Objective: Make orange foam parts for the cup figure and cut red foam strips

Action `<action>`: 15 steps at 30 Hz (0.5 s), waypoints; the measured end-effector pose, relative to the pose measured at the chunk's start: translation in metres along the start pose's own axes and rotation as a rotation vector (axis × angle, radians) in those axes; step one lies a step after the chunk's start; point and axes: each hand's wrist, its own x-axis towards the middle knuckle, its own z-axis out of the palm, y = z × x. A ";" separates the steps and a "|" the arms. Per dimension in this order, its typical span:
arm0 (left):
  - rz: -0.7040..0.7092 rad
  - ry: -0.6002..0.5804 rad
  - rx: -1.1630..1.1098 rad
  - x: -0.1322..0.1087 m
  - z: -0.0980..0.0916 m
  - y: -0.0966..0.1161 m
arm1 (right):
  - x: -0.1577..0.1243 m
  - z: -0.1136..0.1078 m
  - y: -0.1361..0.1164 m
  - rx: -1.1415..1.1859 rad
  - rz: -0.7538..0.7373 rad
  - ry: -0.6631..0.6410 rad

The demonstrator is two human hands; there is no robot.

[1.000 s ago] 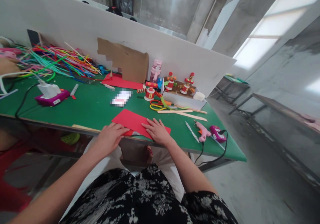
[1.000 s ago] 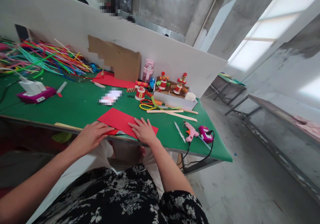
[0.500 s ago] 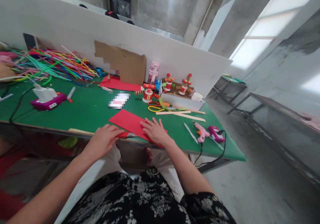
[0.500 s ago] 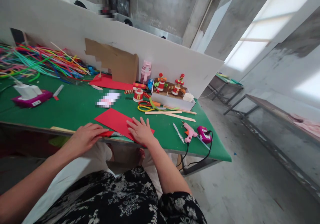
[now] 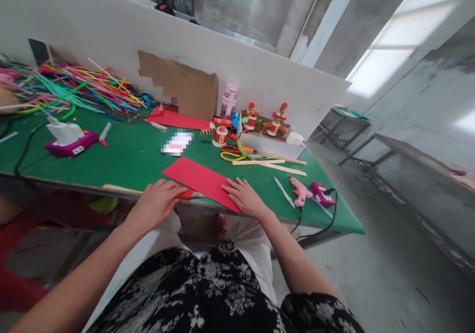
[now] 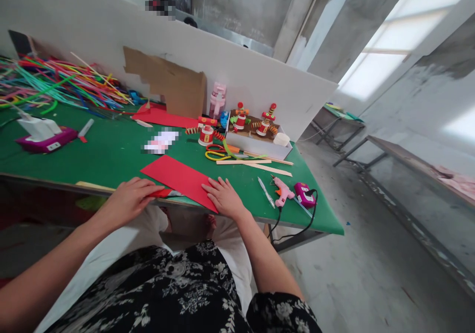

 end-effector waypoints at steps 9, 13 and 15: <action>0.039 0.009 -0.053 0.002 0.005 -0.002 | 0.000 0.001 0.001 -0.009 -0.010 0.005; 0.055 0.003 -0.064 0.002 0.005 -0.003 | 0.000 0.001 0.000 -0.011 -0.002 -0.003; 0.064 -0.001 -0.073 0.002 0.005 -0.005 | 0.000 0.001 0.000 -0.012 -0.005 0.001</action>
